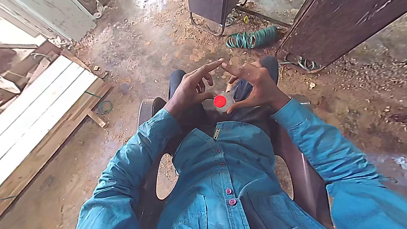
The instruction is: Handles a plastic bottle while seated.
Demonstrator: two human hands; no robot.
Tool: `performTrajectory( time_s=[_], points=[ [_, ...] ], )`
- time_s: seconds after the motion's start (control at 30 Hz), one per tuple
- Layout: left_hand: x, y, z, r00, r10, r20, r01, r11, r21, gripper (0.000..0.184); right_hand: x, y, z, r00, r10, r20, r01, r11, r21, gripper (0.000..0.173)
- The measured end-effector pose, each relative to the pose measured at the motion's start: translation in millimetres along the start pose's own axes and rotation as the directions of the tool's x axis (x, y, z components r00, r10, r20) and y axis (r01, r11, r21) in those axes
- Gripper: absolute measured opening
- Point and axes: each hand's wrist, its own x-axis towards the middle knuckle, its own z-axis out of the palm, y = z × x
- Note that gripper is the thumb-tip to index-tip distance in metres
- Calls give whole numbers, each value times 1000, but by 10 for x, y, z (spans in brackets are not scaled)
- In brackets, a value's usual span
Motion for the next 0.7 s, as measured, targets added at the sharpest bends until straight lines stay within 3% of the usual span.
performTrajectory(
  time_s=[0.23, 0.37, 0.57, 0.7],
  points=[
    [3, 26, -10, 1000, -14, 15, 14, 1000, 9, 74, -2, 73, -52, 998, -3, -70, 5, 1000, 29, 107],
    [2, -3, 7, 999, 27, -17, -27, 1000, 13, 70, -7, 71, -63, 1000, 9, -14, -9, 1000, 0, 102],
    [29, 48, 32, 997, 72, 21, -71, 997, -9, 38, -40, 111, -71, 999, 16, 29, -15, 999, -28, 66],
    [11, 21, 41, 998, 31, 57, -27, 996, -81, 27, -36, 127, -52, 1000, -3, -20, 4, 999, 42, 56]
  ],
)
